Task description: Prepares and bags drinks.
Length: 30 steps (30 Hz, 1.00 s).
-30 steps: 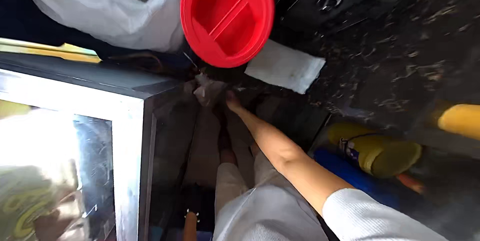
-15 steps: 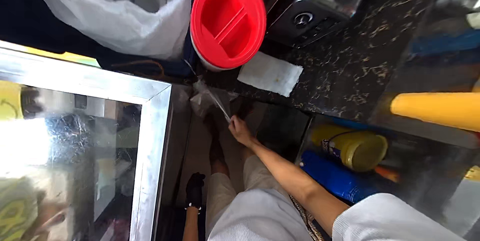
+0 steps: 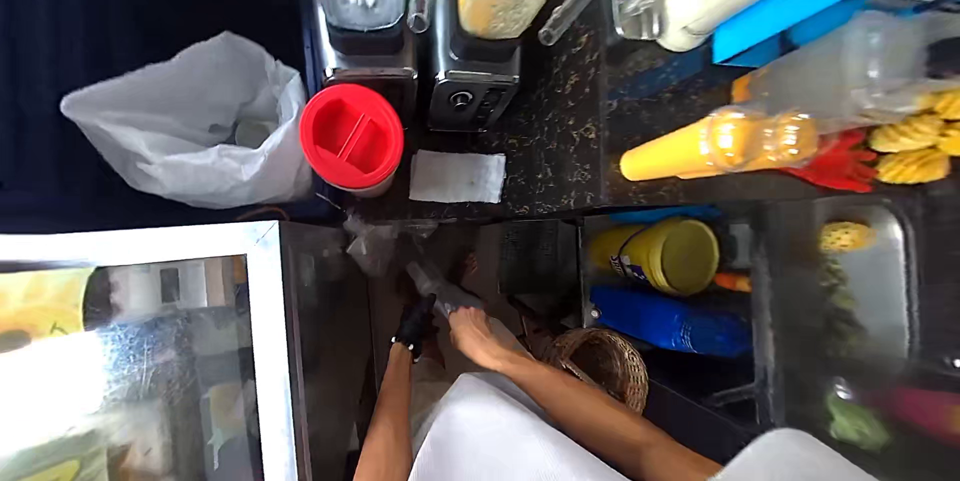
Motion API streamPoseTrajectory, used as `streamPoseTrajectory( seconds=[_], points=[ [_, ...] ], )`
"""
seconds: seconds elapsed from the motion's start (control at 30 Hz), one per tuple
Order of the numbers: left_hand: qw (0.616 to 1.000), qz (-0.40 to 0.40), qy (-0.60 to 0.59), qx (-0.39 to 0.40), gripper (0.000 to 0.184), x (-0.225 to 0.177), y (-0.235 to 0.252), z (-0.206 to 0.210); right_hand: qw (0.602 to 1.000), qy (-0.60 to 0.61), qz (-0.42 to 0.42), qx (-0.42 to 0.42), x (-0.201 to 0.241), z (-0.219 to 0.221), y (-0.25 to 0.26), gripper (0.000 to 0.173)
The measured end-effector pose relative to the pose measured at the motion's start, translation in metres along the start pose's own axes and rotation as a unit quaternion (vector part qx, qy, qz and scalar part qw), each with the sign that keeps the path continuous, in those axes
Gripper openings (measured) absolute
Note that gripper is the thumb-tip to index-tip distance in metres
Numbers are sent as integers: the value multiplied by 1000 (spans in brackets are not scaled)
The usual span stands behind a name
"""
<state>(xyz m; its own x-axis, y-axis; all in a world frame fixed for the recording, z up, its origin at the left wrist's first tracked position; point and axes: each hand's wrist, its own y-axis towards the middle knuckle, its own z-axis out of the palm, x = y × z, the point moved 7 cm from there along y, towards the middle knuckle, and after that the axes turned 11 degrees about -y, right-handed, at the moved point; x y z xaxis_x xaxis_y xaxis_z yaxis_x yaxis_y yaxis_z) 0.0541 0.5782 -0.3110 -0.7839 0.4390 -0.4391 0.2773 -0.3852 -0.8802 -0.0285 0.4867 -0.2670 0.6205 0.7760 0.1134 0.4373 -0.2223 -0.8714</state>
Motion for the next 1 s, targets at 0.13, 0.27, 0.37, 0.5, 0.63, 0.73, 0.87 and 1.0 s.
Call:
streamPoseTrajectory(
  seconds=[0.13, 0.27, 0.37, 0.5, 0.63, 0.73, 0.87, 1.0],
  points=[
    [992, -3, 124, 11, 65, 13, 36, 50, 986, 74, -147, -13, 0, 15, -59, 29],
    [996, 29, 83, 23, 37, -6, -8, 90, 961, 249, -93, -76, -70, -14, -117, 52],
    [989, -5, -64, 134, 14, -23, -57, 124, 874, 435, 24, -216, -153, -35, -119, 67],
    [961, -21, -103, 254, 19, -38, -129, 158, 699, 672, -124, -211, -169, -16, -110, 48],
    [952, 67, -120, 274, 25, -43, -135, 181, 561, 743, -124, -342, -190, 17, -149, 17],
    [976, 157, 48, 143, 22, -37, -121, 186, 554, 773, -63, -301, -194, 74, -158, 20],
    [930, 257, 261, 35, 47, -32, -121, 198, 765, 558, 108, -304, -213, 102, -208, 56],
    [892, 252, 348, 143, 63, -22, -175, 240, 631, 533, -72, -560, -220, 29, -247, 53]
  ],
)
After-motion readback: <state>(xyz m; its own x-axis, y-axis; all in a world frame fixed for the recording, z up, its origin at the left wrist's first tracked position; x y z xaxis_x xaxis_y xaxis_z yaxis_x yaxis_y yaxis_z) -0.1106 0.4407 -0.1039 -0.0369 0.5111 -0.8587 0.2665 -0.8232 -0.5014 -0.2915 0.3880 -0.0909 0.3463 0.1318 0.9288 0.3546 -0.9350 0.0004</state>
